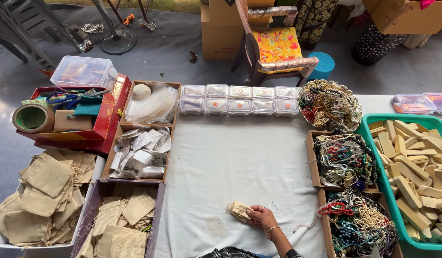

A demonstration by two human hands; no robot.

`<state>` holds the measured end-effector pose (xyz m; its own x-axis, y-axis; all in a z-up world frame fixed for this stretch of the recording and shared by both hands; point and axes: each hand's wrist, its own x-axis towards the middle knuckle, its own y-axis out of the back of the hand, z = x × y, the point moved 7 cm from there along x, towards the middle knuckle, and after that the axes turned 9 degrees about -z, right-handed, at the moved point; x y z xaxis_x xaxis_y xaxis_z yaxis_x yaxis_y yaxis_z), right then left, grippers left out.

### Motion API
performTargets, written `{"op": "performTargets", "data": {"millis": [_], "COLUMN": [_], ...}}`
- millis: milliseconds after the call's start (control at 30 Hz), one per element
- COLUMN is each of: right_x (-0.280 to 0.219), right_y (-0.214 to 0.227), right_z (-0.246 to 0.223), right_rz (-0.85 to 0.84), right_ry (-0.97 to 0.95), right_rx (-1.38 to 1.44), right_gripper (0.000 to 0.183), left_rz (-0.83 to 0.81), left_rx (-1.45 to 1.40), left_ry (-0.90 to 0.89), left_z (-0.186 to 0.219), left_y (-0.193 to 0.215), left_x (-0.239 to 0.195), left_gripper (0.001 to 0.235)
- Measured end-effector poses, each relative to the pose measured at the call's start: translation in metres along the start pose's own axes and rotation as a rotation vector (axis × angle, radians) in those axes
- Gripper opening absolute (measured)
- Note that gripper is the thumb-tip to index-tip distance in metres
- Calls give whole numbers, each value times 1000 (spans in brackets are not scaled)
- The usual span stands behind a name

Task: The person packs various beaded necklaces and bracelets into small cloth pouches and plastic containers on a table. They handle the items one by one, place them into pouches, and then put the pouches into clear plastic boxes.

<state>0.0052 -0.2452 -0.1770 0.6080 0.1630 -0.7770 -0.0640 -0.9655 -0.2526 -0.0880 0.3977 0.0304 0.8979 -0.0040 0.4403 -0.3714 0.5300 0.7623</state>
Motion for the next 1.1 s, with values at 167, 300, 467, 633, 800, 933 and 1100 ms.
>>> {"op": "performTargets", "data": {"millis": [167,300,467,633,800,933,1100], "right_x": [14,3,-33,-39,-70,-71,-58], "right_y": [8,19,44,1,-73,-95,-81], "right_z": [11,1,-37,-80,-90,-64,-45], "right_rz": [-37,86,174,-25,63,5,-116], "right_ry": [59,201,423,594,1177,1314,1182], "right_rx": [112,316,333,-274,-1318,-1779,-1748], "right_gripper": [32,35,49,25,10,8,18], "left_rz": [-24,-196,-560,-695,-665,-632,-629], "left_rx": [-85,-250,-511,-405,-380,-354,-322], "left_ry": [-43,-81,-102,-152,-232,-296,-336], "left_z": [127,269,297,320,319,320,319], "left_y": [-74,-180,-286,-298,-298,-292,-294], "left_x": [61,105,82,73,64,62,64], "left_gripper": [20,21,17,12,10,9,7]}}
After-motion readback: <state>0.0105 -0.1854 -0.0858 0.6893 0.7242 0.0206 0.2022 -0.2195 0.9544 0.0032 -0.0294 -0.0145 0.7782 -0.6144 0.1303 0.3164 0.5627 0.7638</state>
